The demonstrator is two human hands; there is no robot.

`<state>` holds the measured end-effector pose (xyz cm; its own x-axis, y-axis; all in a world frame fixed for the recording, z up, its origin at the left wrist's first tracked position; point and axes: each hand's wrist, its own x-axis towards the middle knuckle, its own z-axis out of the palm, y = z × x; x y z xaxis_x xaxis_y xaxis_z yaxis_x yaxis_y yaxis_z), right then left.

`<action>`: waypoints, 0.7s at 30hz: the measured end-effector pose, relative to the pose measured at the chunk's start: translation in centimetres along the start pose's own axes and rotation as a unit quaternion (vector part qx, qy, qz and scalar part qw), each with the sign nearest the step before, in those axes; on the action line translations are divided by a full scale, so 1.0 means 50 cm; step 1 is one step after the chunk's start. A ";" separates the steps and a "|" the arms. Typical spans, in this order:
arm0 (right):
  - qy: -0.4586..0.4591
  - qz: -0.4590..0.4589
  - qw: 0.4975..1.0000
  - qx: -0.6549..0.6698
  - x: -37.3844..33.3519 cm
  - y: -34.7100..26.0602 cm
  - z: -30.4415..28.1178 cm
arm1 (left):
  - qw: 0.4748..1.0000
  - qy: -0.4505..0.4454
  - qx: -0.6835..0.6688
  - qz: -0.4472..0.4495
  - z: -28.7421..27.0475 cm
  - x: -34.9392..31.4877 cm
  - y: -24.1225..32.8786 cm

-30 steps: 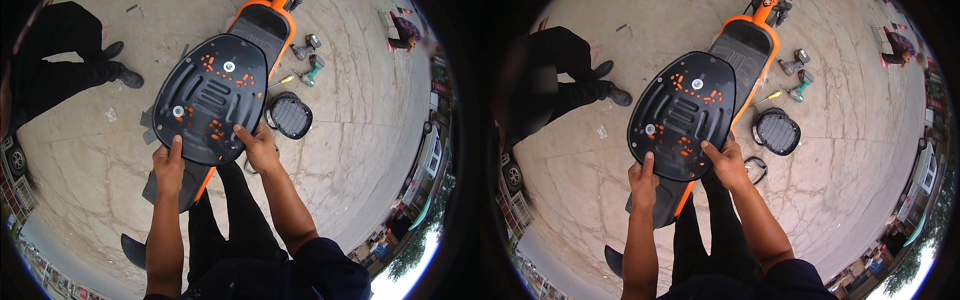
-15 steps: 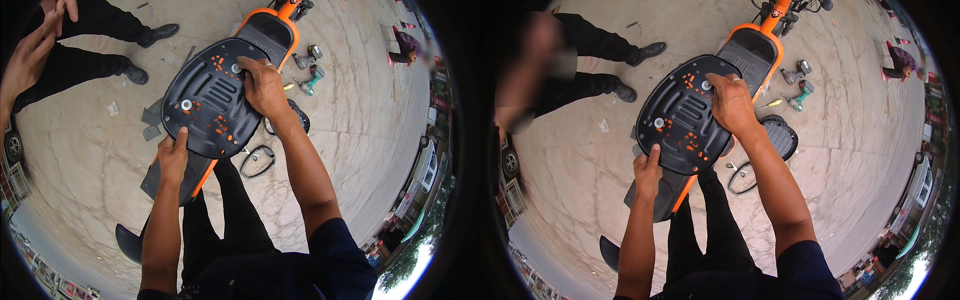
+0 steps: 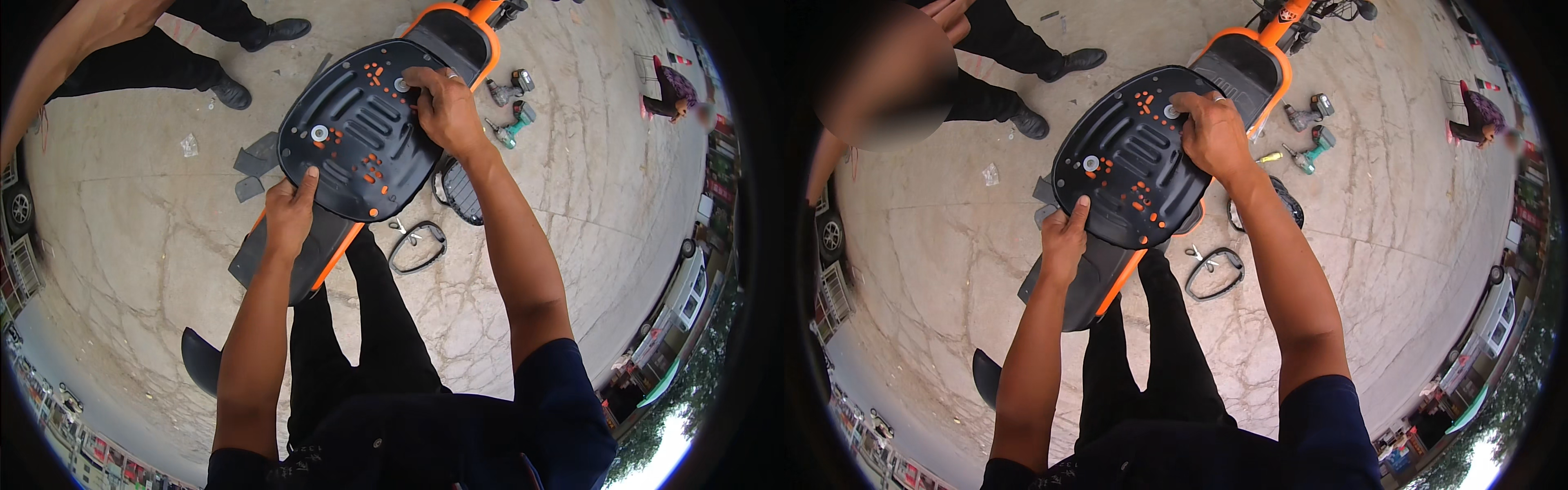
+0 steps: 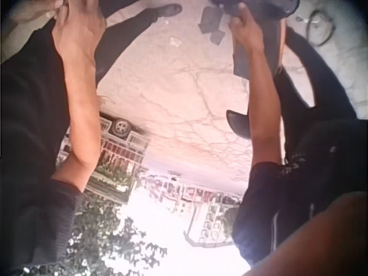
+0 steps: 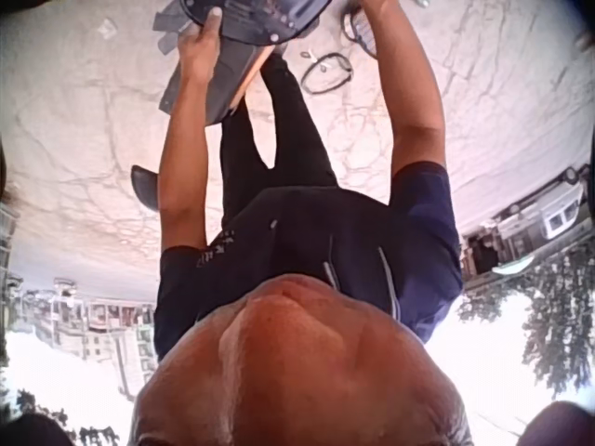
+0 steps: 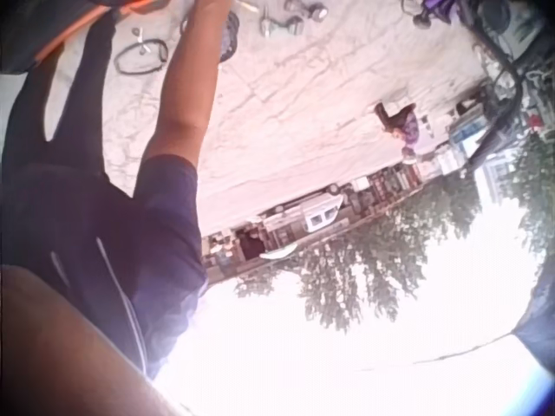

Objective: The person uses a cordless drill to remove screws from a black plastic scooter seat base, then separates the base from the seat cushion. They hand-tighten screws and washers into the base and attach it to the scooter frame with assistance from another person.

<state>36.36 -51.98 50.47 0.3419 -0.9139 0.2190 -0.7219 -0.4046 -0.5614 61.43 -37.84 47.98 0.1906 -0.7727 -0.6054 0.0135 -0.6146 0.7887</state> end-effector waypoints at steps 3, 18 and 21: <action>-0.006 -0.024 1.000 0.012 0.009 0.016 -0.004 | 1.000 -0.002 0.011 -0.002 -0.003 -0.002 0.007; -0.161 0.046 0.986 -0.018 -0.153 -0.153 -0.063 | 0.999 -0.035 -0.010 -0.027 -0.005 -0.005 0.020; -0.195 0.045 0.979 -0.046 -0.179 -0.178 -0.047 | 0.999 -0.039 0.011 -0.003 -0.007 -0.007 0.027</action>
<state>38.33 -40.27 55.40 0.4656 -0.8708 -0.1581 -0.8040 -0.3415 -0.4867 61.71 -38.33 49.31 0.1138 -0.7781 -0.6178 -0.0079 -0.6225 0.7826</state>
